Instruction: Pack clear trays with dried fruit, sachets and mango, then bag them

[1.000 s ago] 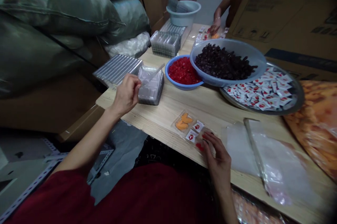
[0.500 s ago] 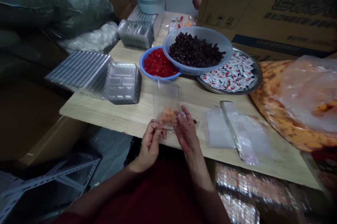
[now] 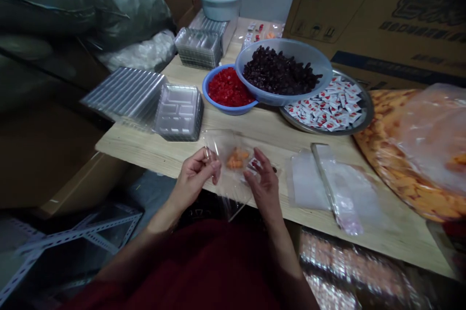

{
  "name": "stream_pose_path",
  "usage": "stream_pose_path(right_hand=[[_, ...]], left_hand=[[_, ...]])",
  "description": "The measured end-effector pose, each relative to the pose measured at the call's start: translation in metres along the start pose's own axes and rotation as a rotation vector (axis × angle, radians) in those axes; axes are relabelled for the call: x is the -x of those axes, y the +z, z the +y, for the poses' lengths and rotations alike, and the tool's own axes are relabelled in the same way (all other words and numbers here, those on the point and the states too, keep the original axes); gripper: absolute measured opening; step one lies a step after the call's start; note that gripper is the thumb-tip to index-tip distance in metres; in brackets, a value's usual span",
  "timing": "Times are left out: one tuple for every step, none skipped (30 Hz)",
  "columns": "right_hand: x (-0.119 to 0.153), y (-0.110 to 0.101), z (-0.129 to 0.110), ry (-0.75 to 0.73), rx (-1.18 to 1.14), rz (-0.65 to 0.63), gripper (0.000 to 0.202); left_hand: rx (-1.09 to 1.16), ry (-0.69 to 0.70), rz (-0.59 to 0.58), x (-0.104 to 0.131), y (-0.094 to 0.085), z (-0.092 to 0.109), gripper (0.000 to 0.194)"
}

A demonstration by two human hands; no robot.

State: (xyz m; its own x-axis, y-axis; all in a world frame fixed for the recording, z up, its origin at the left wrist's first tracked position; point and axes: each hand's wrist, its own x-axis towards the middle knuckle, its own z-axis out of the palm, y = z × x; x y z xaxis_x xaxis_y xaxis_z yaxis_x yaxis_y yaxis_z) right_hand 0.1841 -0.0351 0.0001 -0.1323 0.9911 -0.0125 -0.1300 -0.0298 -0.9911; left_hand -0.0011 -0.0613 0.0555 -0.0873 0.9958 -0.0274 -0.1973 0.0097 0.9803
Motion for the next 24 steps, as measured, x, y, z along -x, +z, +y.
stream_pose_path(right_hand=[[0.001, 0.006, -0.007, -0.005, -0.018, -0.065, 0.061], [0.001, 0.013, -0.014, 0.019, -0.069, -0.133, 0.062], [0.002, 0.021, -0.019, 0.065, -0.145, -0.193, 0.062], [0.002, 0.028, -0.023, 0.121, -0.236, -0.24, 0.063], [0.001, 0.035, -0.025, 0.174, -0.334, -0.272, 0.065], [0.001, 0.04, -0.025, 0.219, -0.428, -0.293, 0.067], [0.0, 0.045, -0.023, 0.25, -0.503, -0.307, 0.069], [0.0, 0.048, -0.02, 0.268, -0.548, -0.312, 0.07], [0.0, 0.05, -0.017, 0.273, -0.564, -0.303, 0.071], [0.0, 0.052, -0.012, 0.273, -0.561, -0.286, 0.073], [0.0, 0.053, -0.008, 0.278, -0.552, -0.27, 0.074], [0.0, 0.053, -0.004, 0.286, -0.544, -0.256, 0.076], [0.0, 0.054, 0.0, 0.297, -0.543, -0.249, 0.077], [0.0, 0.054, 0.003, 0.309, -0.547, -0.248, 0.077], [0.0, 0.055, 0.006, 0.317, -0.555, -0.249, 0.077], [0.0, 0.055, 0.008, 0.322, -0.562, -0.247, 0.075], [0.0, 0.055, 0.01, 0.323, -0.565, -0.243, 0.074], [0.0, 0.056, 0.011, 0.322, -0.56, -0.239, 0.073], [0.0, 0.056, 0.011, 0.322, -0.55, -0.236, 0.073], [-0.001, 0.056, 0.012, 0.322, -0.539, -0.234, 0.074], [-0.001, 0.056, 0.012, 0.323, -0.532, -0.236, 0.074], [-0.001, 0.055, 0.012, 0.324, -0.53, -0.24, 0.074], [-0.002, 0.055, 0.012, 0.325, -0.534, -0.24, 0.073], [-0.002, 0.055, 0.012, 0.327, -0.543, -0.238, 0.073]], left_hand=[[-0.052, -0.001, -0.055, 0.002, 0.005, 0.002, 0.024], [-0.095, -0.008, -0.111, 0.003, 0.011, 0.003, 0.023], [-0.124, -0.02, -0.154, 0.004, 0.016, 0.003, 0.023], [-0.137, -0.031, -0.178, 0.003, 0.021, 0.001, 0.022], [-0.138, -0.041, -0.18, 0.002, 0.025, -0.001, 0.022], [-0.128, -0.05, -0.167, 0.0, 0.028, -0.004, 0.022], [-0.11, -0.06, -0.142, -0.003, 0.03, -0.007, 0.022], [-0.086, -0.071, -0.115, -0.005, 0.031, -0.011, 0.022], [-0.065, -0.086, -0.093, -0.008, 0.03, -0.014, 0.022], [-0.048, -0.099, -0.077, -0.01, 0.029, -0.018, 0.022], [-0.038, -0.112, -0.066, -0.011, 0.027, -0.021, 0.023], [-0.035, -0.124, -0.057, -0.011, 0.026, -0.024, 0.023], [-0.038, -0.138, -0.049, -0.012, 0.025, -0.027, 0.024], [-0.043, -0.153, -0.042, -0.012, 0.023, -0.029, 0.025], [-0.049, -0.167, -0.036, -0.011, 0.023, -0.031, 0.026], [-0.053, -0.176, -0.03, -0.011, 0.022, -0.032, 0.028], [-0.058, -0.183, -0.025, -0.011, 0.022, -0.033, 0.028], [-0.062, -0.186, -0.022, -0.011, 0.022, -0.033, 0.029], [-0.062, -0.186, -0.021, -0.011, 0.023, -0.033, 0.029], [-0.059, -0.185, -0.022, -0.012, 0.023, -0.033, 0.029], [-0.054, -0.185, -0.023, -0.012, 0.023, -0.033, 0.029], [-0.046, -0.186, -0.026, -0.013, 0.023, -0.034, 0.029], [-0.038, -0.189, -0.031, -0.014, 0.023, -0.035, 0.03], [-0.031, -0.195, -0.034, -0.015, 0.023, -0.035, 0.03]])
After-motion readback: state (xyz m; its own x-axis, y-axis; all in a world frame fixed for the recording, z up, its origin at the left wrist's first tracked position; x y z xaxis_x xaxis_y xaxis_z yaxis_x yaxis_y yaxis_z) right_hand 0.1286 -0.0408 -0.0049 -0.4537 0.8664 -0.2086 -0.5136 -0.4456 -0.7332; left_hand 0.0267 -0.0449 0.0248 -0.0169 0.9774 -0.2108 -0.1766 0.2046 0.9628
